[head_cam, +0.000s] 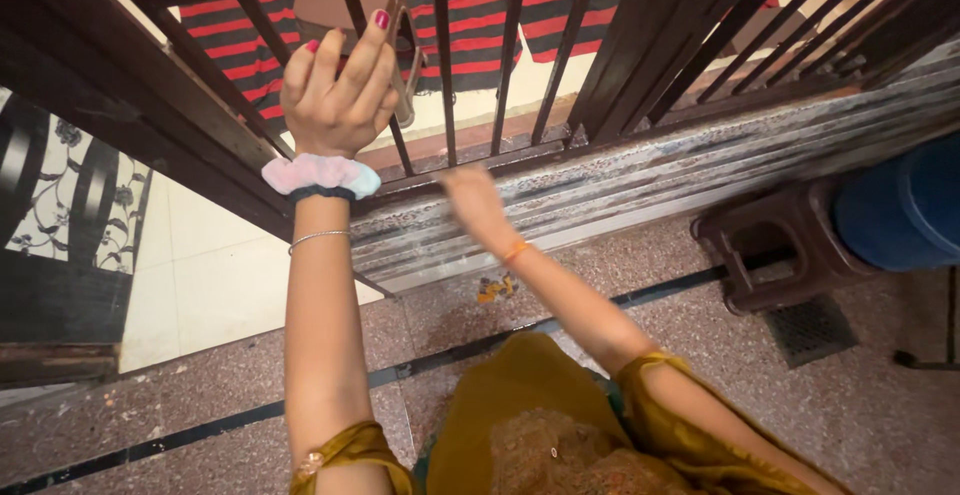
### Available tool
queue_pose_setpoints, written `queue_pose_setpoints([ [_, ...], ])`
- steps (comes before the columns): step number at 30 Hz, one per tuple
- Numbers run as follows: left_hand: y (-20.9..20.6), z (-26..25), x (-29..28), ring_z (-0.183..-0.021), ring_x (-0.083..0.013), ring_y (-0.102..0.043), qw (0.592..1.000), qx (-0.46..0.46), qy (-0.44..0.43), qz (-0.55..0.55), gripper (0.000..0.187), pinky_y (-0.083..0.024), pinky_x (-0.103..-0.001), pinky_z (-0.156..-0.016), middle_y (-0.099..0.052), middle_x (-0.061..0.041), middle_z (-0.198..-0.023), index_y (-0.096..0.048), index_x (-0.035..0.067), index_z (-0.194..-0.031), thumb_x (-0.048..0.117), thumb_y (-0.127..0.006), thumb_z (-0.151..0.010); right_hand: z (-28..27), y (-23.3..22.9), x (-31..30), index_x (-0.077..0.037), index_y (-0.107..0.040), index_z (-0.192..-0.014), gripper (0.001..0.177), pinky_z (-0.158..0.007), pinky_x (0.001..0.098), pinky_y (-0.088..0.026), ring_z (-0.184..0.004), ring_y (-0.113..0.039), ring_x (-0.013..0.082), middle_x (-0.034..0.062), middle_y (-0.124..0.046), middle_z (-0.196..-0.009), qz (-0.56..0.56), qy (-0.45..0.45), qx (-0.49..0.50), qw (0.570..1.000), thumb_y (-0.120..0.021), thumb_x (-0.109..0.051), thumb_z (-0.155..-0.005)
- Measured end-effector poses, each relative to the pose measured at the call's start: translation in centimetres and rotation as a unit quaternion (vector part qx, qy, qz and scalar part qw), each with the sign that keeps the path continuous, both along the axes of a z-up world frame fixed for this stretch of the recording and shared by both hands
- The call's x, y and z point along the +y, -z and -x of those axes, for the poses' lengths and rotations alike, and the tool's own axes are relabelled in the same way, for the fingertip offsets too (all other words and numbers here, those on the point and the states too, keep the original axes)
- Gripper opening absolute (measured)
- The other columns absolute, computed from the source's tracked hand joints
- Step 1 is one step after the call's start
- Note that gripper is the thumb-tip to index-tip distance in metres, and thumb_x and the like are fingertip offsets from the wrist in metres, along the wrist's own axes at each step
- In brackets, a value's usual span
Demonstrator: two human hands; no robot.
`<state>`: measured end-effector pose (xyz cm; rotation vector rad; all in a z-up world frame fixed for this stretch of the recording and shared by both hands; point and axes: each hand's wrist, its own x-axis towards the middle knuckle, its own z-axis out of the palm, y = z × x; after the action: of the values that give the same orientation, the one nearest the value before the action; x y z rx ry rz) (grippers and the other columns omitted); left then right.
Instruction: The person wipes the horizontal bars and frame of a metal gate with a small cloth.
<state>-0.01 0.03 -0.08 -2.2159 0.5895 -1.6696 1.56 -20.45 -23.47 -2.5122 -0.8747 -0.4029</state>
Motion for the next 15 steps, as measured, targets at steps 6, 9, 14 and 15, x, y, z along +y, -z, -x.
queue_pose_setpoints([
  [6,0.1,-0.2,-0.3,-0.109,-0.0186,-0.065,1.0,-0.007,0.006,0.009,0.026,-0.042,-0.036,-0.105,-0.065,0.005,-0.144,-0.077,0.017,-0.116,0.026,-0.06,-0.099,-1.1,-3.9,-11.1,-0.003,-0.068,-0.115,0.035,-0.119,0.0533,-0.031,-0.111,-0.063,0.0347,0.016,-0.069,-0.107,0.04,0.132,-0.035,0.99,-0.065,-0.01,-0.08],
  [9,-0.1,-0.3,-0.1,-0.108,-0.0186,-0.065,1.0,-0.01,0.006,0.007,0.025,-0.042,-0.035,-0.105,-0.066,0.006,-0.144,-0.078,0.016,-0.116,0.027,-0.062,-0.1,-1.1,-3.7,-10.9,0.002,-0.064,-0.124,0.035,-0.124,0.0508,-0.027,-0.129,-0.057,0.0361,0.0204,-0.065,-0.127,0.061,0.151,-0.113,0.98,-0.053,-0.005,-0.092],
  [14,-0.1,-0.1,-0.1,-0.107,-0.0184,-0.064,1.0,-0.004,0.011,0.008,0.023,-0.042,-0.035,-0.106,-0.065,0.005,-0.143,-0.078,0.016,-0.116,0.028,-0.064,-0.101,-1.2,-2.0,-8.6,0.007,-0.062,-0.121,0.033,-0.124,0.0538,-0.025,-0.132,-0.053,0.0391,0.0249,-0.063,-0.127,0.152,0.239,-0.091,0.955,-0.051,-0.007,-0.093],
  [15,-0.2,-0.1,0.0,-0.106,-0.018,-0.064,1.0,-0.005,0.014,0.008,0.024,-0.042,-0.035,-0.105,-0.066,0.005,-0.143,-0.077,0.016,-0.116,0.027,-0.063,-0.1,-1.5,-2.0,-8.2,0.007,-0.062,-0.121,0.032,-0.124,0.054,-0.025,-0.132,-0.053,0.0401,0.0262,-0.063,-0.126,0.181,0.238,-0.074,0.951,-0.051,-0.008,-0.094],
])
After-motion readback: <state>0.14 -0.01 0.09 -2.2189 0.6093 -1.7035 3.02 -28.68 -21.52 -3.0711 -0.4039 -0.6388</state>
